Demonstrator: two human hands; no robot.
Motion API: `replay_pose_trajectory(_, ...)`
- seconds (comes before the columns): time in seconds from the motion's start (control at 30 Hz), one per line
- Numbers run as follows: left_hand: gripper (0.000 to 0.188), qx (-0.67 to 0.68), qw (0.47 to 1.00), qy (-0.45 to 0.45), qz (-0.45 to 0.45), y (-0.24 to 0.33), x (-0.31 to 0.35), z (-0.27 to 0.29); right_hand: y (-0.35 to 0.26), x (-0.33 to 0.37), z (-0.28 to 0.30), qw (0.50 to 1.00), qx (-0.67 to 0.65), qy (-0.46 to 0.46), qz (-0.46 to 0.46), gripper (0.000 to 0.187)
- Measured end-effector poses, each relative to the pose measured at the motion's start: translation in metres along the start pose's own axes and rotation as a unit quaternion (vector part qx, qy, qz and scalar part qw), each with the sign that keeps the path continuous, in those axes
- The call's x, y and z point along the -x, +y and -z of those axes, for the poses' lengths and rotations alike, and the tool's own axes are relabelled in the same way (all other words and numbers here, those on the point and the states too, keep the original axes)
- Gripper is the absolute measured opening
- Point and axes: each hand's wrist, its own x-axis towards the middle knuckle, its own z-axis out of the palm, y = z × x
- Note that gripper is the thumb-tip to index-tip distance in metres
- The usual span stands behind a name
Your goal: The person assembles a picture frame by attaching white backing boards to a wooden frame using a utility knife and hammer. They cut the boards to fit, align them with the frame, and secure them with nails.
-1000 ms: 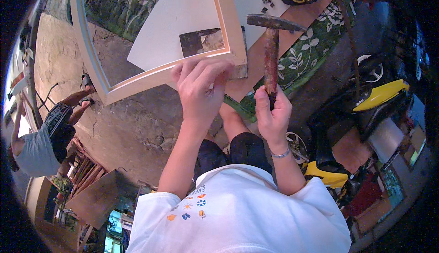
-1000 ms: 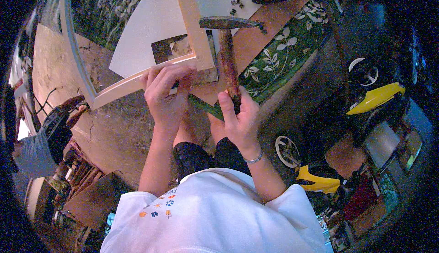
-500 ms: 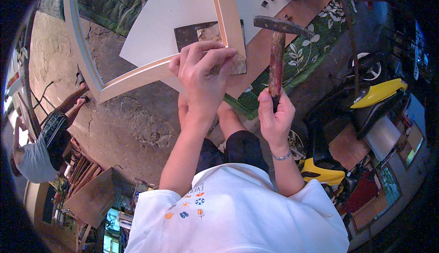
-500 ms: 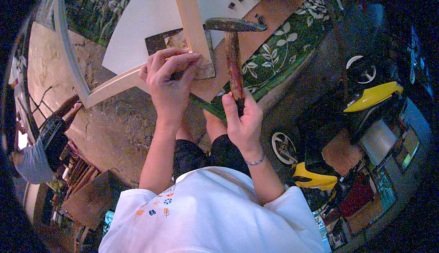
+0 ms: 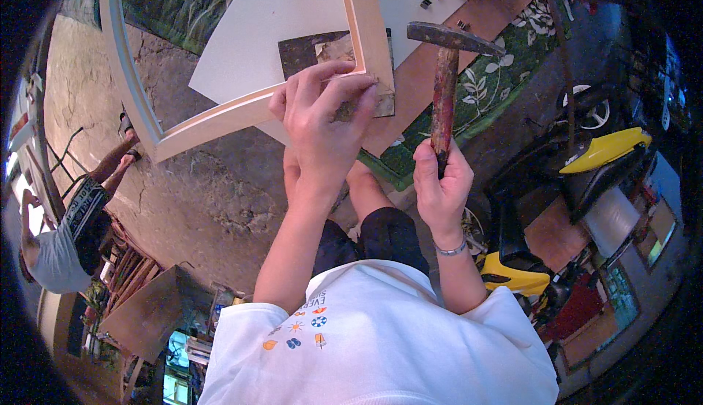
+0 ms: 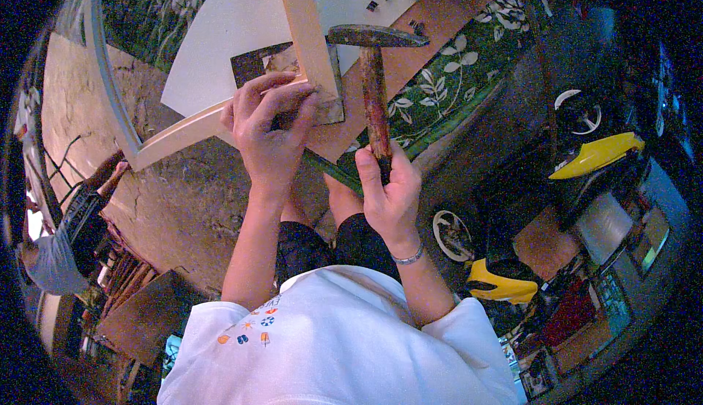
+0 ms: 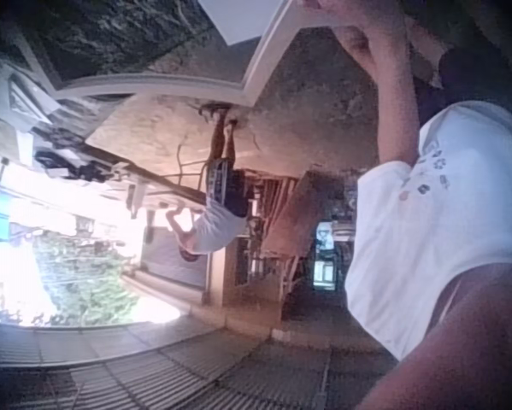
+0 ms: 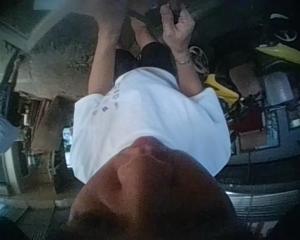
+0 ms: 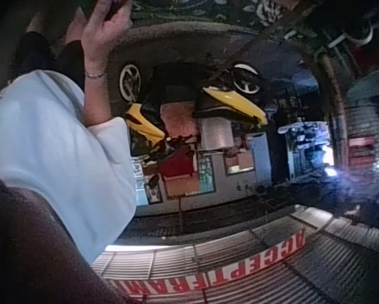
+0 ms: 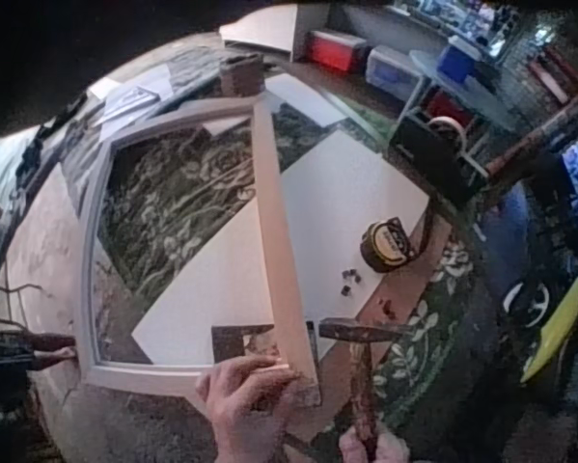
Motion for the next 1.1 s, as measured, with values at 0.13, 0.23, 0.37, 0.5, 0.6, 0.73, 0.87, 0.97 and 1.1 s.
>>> replay_pose_trajectory(0.13, 0.021, -0.004, 1.000, 0.004, -0.013, -0.001, 0.001, -0.001, 0.002, 0.001, 0.002, 1.000, 0.003, 0.000, -0.015, 0.024)
replay_pose_trajectory(0.23, 0.020, -0.007, 0.999, 0.021, -0.025, -0.003, 0.002, -0.003, -0.001, 0.002, 0.004, 0.999, 0.037, 0.008, 0.002, 0.023)
replay_pose_trajectory(0.37, 0.020, 0.004, 0.999, 0.031, -0.029, -0.004, 0.002, -0.004, -0.006, 0.005, 0.009, 0.991, 0.110, 0.014, 0.069, 0.023)
replay_pose_trajectory(0.5, 0.020, 0.009, 0.999, 0.029, -0.025, -0.003, 0.002, -0.004, -0.005, 0.011, 0.019, 0.978, 0.182, 0.011, 0.104, 0.023)
replay_pose_trajectory(0.6, 0.020, 0.010, 0.999, 0.033, -0.026, -0.004, 0.003, -0.005, -0.009, 0.018, 0.026, 0.970, 0.223, -0.005, 0.099, 0.024)
replay_pose_trajectory(0.73, 0.020, 0.010, 0.999, 0.038, -0.020, -0.004, 0.002, -0.006, -0.010, 0.019, 0.028, 0.962, 0.251, -0.011, 0.111, 0.023)
replay_pose_trajectory(0.87, 0.020, 0.014, 0.999, 0.040, -0.021, -0.005, 0.003, -0.006, -0.009, 0.021, 0.029, 0.957, 0.266, -0.017, 0.112, 0.022)
replay_pose_trajectory(0.97, 0.020, 0.032, 0.998, 0.040, -0.019, -0.008, 0.004, -0.007, -0.007, 0.020, 0.027, 0.957, 0.261, -0.018, 0.126, 0.020)
replay_pose_trajectory(1.1, 0.020, 0.017, 0.999, 0.040, -0.027, -0.006, 0.003, -0.005, -0.013, 0.020, 0.026, 0.943, 0.300, -0.011, 0.147, 0.019)
